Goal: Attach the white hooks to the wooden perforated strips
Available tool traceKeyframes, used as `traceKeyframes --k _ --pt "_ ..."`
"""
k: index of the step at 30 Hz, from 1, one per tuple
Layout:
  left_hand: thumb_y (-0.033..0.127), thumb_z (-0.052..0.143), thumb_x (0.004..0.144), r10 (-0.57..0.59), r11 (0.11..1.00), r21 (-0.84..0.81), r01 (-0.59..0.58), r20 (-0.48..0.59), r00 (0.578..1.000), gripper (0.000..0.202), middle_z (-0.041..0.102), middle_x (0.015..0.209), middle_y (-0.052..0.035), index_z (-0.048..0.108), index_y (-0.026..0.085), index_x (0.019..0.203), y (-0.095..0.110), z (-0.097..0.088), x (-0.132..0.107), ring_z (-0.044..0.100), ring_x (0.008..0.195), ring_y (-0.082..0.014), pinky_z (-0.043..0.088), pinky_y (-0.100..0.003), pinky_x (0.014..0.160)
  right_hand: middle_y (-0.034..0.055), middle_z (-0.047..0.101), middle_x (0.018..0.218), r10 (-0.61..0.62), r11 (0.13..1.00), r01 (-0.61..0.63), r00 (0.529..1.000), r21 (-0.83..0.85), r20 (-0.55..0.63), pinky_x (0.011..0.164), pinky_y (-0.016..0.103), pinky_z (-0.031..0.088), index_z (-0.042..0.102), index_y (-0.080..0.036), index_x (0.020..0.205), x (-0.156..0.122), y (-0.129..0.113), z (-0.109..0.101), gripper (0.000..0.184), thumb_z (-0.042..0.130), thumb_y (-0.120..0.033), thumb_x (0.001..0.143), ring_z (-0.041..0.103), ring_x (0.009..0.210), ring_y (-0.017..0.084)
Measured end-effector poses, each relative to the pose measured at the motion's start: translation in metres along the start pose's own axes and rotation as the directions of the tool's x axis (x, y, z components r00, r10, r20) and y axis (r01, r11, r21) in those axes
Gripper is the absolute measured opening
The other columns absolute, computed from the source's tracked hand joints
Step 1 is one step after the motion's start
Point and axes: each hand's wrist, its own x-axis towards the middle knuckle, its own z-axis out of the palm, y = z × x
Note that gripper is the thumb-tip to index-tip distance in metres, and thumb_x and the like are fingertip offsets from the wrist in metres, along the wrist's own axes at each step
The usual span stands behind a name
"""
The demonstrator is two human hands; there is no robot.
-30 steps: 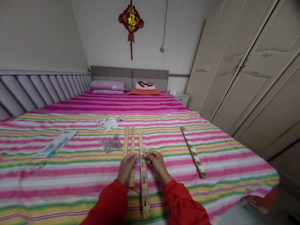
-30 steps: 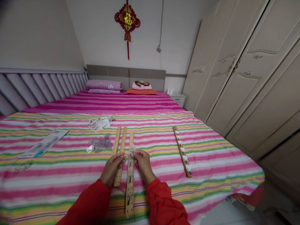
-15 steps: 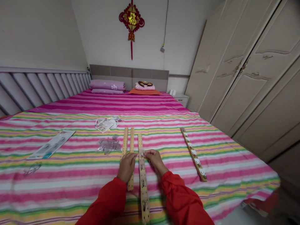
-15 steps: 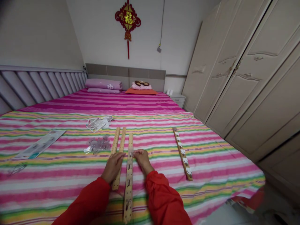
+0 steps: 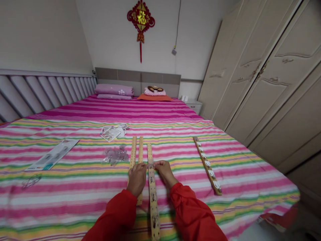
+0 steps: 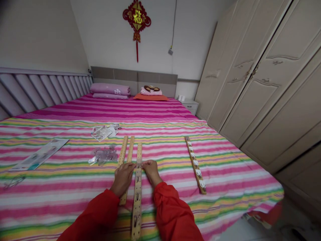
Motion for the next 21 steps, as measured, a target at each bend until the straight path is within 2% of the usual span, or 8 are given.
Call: traceKeyframes --k 10,21 --pt "0.015 0.041 0.088 -0.003 0.998 0.063 0.004 -0.005 1.000 0.043 0.062 0.122 -0.0048 0.060 0.031 0.122 0.0072 -0.0036 -0.0026 0.048 0.116 -0.0237 0.030 -0.042 0.091 -0.0006 0.059 0.044 -0.015 0.997 0.013 1.000 -0.078 -0.017 0.052 0.025 0.042 0.064 -0.015 0.048 0.0036 0.0020 0.0012 0.004 0.063 -0.018 0.050 0.052 0.047 0.012" --pt "0.009 0.045 0.083 0.072 0.995 0.068 -0.068 -0.061 0.996 0.044 0.066 0.114 -0.0028 0.064 0.034 0.115 0.0082 -0.0048 -0.0072 0.052 0.109 -0.0218 0.028 -0.043 0.091 -0.0004 0.059 0.044 -0.014 0.990 0.012 1.000 -0.140 -0.019 0.052 0.025 0.043 0.063 -0.016 0.047 0.0044 0.0023 0.0013 0.006 0.062 -0.019 0.051 0.053 0.048 0.013"
